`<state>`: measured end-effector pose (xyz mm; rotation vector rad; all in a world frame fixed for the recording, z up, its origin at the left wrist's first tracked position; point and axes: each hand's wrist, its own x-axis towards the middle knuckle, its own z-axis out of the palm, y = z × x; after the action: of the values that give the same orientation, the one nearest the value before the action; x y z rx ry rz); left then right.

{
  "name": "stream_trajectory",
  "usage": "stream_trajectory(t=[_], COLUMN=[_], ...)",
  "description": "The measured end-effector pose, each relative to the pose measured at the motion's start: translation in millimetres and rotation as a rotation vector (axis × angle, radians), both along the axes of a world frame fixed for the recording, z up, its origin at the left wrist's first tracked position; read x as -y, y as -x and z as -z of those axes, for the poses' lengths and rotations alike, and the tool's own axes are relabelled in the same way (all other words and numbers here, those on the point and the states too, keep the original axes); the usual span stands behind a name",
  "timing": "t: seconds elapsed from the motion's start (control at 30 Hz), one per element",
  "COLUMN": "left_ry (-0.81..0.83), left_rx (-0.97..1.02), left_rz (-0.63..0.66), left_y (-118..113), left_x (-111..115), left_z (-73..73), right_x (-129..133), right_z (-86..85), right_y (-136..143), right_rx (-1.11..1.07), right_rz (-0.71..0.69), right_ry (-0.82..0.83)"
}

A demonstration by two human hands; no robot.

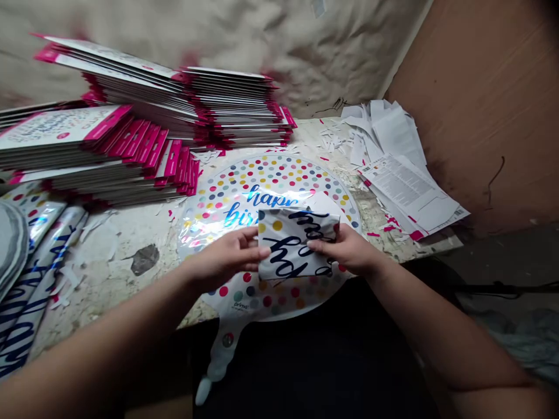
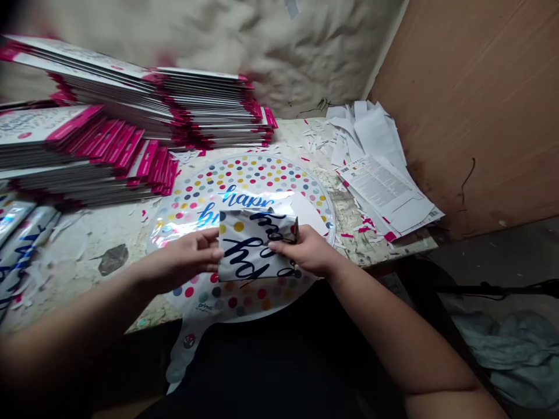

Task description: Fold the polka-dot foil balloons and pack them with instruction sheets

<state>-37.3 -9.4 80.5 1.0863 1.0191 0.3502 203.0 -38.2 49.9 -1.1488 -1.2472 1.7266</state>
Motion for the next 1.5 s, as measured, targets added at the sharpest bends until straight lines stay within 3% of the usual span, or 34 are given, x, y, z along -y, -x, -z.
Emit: stream_trajectory(t=[0.1, 0.17, 0.23, 0.3, 0.37, 0.43, 0.5, 0.63, 0.77, 0.9, 1.07, 1.27, 1.37, 1.5], left_ry=[0.066, -0.033, -0.361, -0.818, -1.132, -1.232, -1.254, -1.308, -1.454, -1.549, -1.580, -1.699, -1.692, -1.634], left_rx=[-0.059, -0.171, -0.352, -0.528, -0.635, -0.705, -0.757, -0.739, -0.670, -0.579, -0.489, -0.418, -0.375, -0.434], left_rz=[0.145, 0.236, 0.312, 0.393, 0.565, 0.759, 0.849, 0.803, 0.665, 0.664, 0.664, 0.692, 0.742, 0.721], left_y=[-14, -24, -33, -41, -45, -46, -49, -67, -89, -93, -89, -90, -92, -91], left_x=[5, 1, -7, -16, -19, -15, -10, -16, -42, -56, -57, -50, -45, -42], left_z=[13.5, 19.5, 24.1, 28.3, 31.2, 30.4, 25.7, 22.9, 46.1, 62.9, 58.1, 50.2, 46.0, 40.4], right_x=[4, 2, -7, -20, -33, -42, -46, -46, -46, -46, -49, -61, -66, -69], right_z=[15.1, 19.6, 22.6, 26.6, 31.8, 36.7, 39.4, 35.8, 28.9, 25.7, 18.5, 8.4, 2.8, -8.8], right_y=[-18, -39, -67, -96, -120, -136, -140, -126, -112, -110, -108, -103, -94, -87], right_rx=[-0.032, -0.029, -0.047, -0.066, -0.050, -0.006, 0.029, 0.047, 0.131, 0.238, 0.267, 0.231, 0.225, 0.259], right_rz=[0.038, 0.051, 0.123, 0.286, 0.468, 0.559, 0.547, 0.479, 0.462, 0.402, 0.221, -0.062, -0.065, 0.016], right_ry=[0.044, 0.054, 0.046, 0.054, 0.108, 0.176, 0.201, 0.205, 0.190, 0.061, -0.007, 0.242, 0.321, 0.239])
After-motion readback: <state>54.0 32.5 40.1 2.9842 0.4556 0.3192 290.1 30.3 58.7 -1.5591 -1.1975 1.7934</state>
